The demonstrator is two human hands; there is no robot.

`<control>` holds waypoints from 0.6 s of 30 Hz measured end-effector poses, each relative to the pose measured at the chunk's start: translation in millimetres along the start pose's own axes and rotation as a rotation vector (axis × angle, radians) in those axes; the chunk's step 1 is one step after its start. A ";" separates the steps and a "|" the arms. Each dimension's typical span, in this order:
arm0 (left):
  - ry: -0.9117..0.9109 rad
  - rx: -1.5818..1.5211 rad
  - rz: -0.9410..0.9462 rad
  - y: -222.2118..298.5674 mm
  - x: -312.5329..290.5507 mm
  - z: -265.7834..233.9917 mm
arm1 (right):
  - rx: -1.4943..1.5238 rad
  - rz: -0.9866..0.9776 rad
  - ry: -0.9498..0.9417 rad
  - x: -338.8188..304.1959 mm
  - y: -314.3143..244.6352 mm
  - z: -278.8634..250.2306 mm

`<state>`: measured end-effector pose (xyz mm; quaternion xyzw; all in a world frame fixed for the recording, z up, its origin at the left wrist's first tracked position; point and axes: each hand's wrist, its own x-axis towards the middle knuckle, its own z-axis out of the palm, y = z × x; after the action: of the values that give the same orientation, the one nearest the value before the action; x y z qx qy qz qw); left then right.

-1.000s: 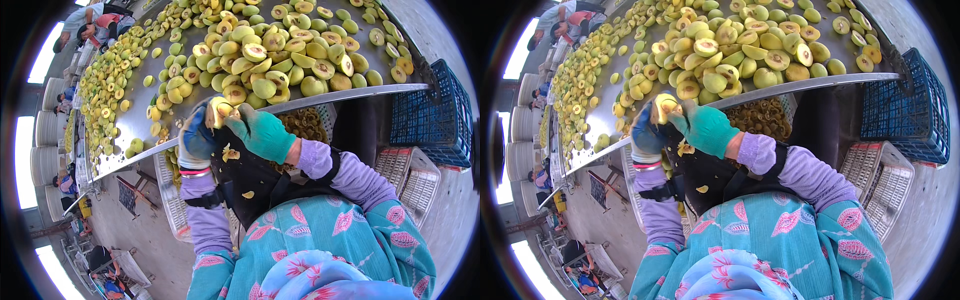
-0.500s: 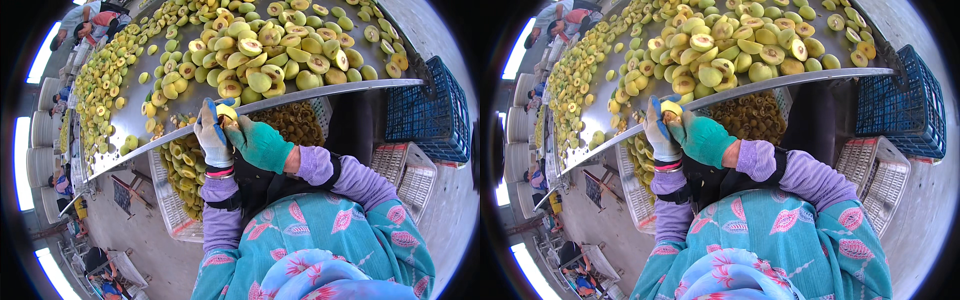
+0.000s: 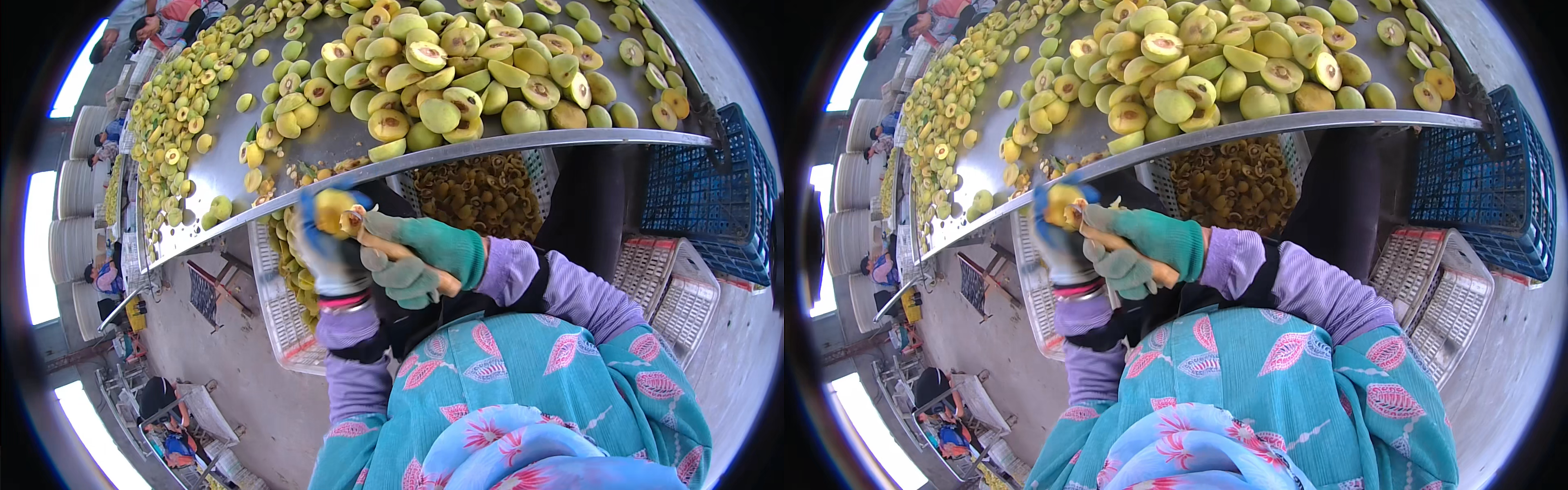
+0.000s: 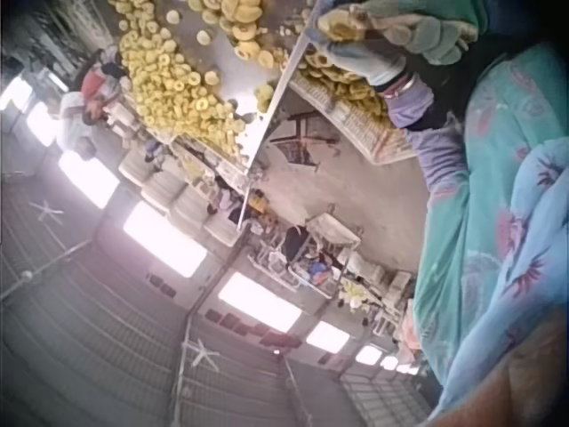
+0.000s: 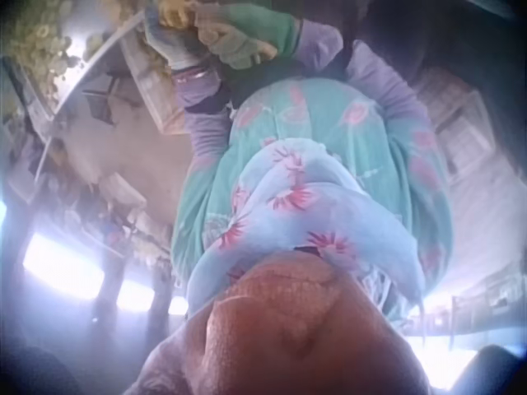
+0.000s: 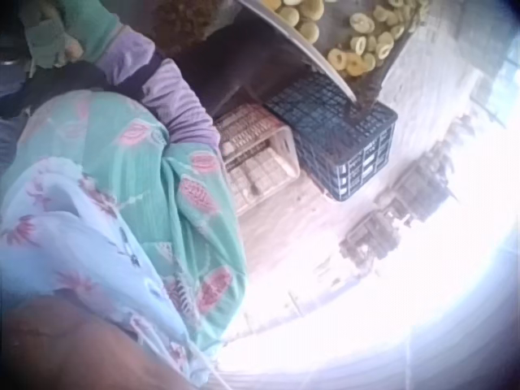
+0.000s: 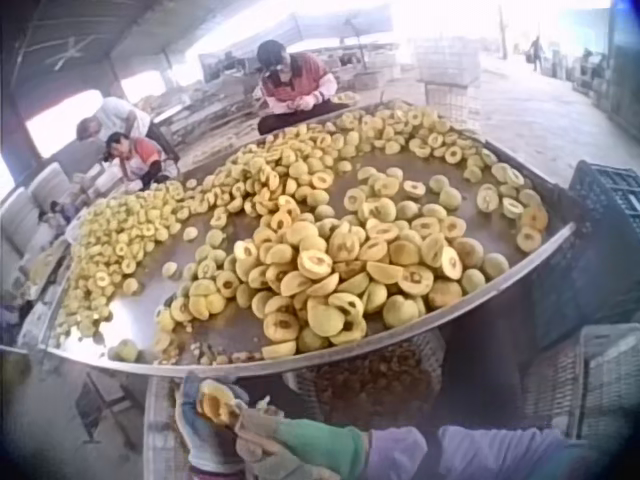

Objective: Halving and pitting fruit, likely peaches or nectarines, on a metal sorting table.

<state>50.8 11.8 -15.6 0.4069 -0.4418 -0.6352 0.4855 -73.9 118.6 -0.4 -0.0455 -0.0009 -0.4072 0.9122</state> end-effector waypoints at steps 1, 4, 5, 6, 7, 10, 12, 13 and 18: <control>-0.127 -0.017 -0.023 19.3 -8.1 -18.2 | -0.069 -0.016 -0.027 -4.5 1.2 3.9; -0.013 1.328 0.280 31.5 22.5 -39.5 | 0.084 -0.231 0.507 -41.0 -8.0 -47.1; -0.099 1.704 0.627 34.9 28.3 -29.6 | 0.085 -0.230 0.511 -43.1 -7.8 -43.9; 0.042 1.632 0.293 39.0 26.8 20.9 | -0.040 -0.251 0.593 -46.9 -6.4 -38.7; -0.161 1.915 0.307 47.2 26.1 51.4 | -0.169 -0.260 0.660 -47.7 -3.8 -29.8; -0.474 2.019 0.040 7.3 56.7 93.4 | -0.281 -0.455 0.804 -38.9 -13.0 -16.1; -0.500 1.817 0.031 5.2 61.7 98.2 | -0.284 -0.608 0.851 -44.8 -21.6 -3.5; -0.512 1.667 0.039 5.7 62.9 93.7 | -0.278 -0.620 0.854 -45.7 -23.1 -1.2; -0.618 1.406 0.302 13.4 74.7 76.5 | -0.628 -0.677 0.982 -33.4 -24.3 -5.9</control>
<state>-32.9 -50.2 12.0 0.3591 -0.9062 -0.2177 0.0498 -114.5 126.8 -5.6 -0.1154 0.5180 -0.6251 0.5723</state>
